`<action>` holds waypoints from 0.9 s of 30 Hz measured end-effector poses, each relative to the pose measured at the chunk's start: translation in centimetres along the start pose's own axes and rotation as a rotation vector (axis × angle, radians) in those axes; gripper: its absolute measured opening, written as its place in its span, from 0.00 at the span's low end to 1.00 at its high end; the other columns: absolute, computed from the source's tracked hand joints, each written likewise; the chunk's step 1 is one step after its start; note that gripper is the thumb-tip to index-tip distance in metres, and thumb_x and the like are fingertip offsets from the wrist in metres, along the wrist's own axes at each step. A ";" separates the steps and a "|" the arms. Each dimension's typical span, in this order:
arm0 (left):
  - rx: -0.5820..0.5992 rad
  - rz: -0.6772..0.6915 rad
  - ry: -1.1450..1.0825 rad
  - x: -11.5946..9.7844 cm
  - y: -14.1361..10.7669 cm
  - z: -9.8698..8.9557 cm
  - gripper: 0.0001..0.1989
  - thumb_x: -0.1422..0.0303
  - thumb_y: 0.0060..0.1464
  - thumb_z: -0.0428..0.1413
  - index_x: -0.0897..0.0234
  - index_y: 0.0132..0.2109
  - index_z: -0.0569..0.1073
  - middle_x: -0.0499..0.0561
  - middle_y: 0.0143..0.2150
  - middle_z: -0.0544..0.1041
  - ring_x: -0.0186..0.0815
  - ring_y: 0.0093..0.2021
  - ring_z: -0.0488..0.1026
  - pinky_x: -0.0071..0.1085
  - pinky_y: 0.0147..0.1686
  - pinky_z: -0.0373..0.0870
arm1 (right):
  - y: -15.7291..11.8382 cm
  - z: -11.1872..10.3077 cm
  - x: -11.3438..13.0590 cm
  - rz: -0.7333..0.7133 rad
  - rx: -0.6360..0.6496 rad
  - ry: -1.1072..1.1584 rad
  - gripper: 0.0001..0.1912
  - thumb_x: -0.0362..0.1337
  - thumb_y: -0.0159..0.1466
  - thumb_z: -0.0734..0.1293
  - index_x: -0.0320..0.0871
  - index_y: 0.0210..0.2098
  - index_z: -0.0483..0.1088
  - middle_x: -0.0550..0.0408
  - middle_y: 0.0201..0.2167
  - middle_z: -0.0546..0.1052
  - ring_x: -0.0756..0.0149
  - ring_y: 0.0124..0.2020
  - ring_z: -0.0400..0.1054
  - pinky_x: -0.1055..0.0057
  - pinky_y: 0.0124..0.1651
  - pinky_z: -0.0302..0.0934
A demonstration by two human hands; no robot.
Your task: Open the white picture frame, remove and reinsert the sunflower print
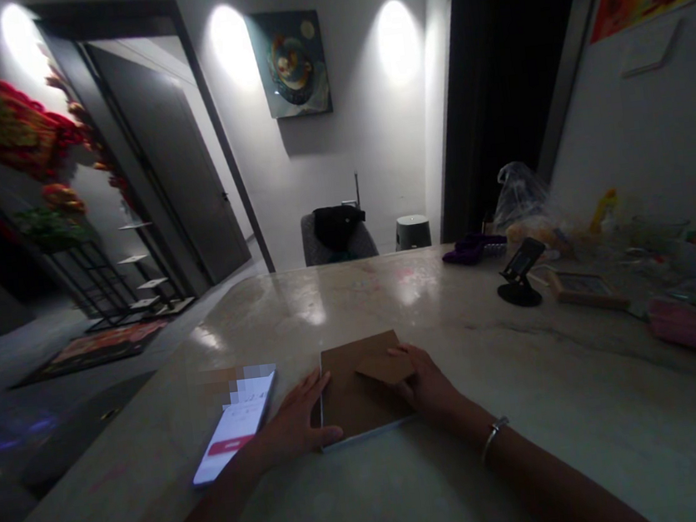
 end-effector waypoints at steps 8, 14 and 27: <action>-0.005 -0.005 0.018 -0.5 -0.1 -0.1 0.49 0.44 0.38 0.50 0.68 0.62 0.44 0.59 0.64 0.36 0.45 0.63 0.34 0.39 0.58 0.41 | 1.1 1.7 -1.5 0.056 0.120 -0.074 0.39 0.52 0.52 0.63 0.44 0.58 0.49 0.45 0.60 0.53 0.53 0.60 0.45 0.56 0.59 0.43; -0.009 0.002 0.026 -0.4 0.1 0.1 0.50 0.43 0.37 0.49 0.68 0.62 0.44 0.59 0.64 0.36 0.46 0.63 0.35 0.40 0.58 0.42 | 1.8 2.6 -3.3 0.015 0.152 -0.131 0.40 0.50 0.53 0.62 0.43 0.60 0.46 0.45 0.60 0.52 0.53 0.60 0.43 0.57 0.59 0.43; -0.010 0.000 0.016 -0.4 -0.1 0.1 0.50 0.43 0.37 0.49 0.64 0.62 0.44 0.57 0.64 0.36 0.46 0.63 0.35 0.43 0.57 0.42 | 1.7 1.3 -2.0 0.000 0.089 -0.025 0.35 0.46 0.54 0.63 0.45 0.58 0.50 0.45 0.55 0.61 0.52 0.55 0.55 0.55 0.55 0.49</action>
Point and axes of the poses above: each hand's wrist, its own y-axis towards the middle knuckle, its own z-axis out of the palm, x = y × z, the point moved 6 cm from there along y, towards the middle knuckle
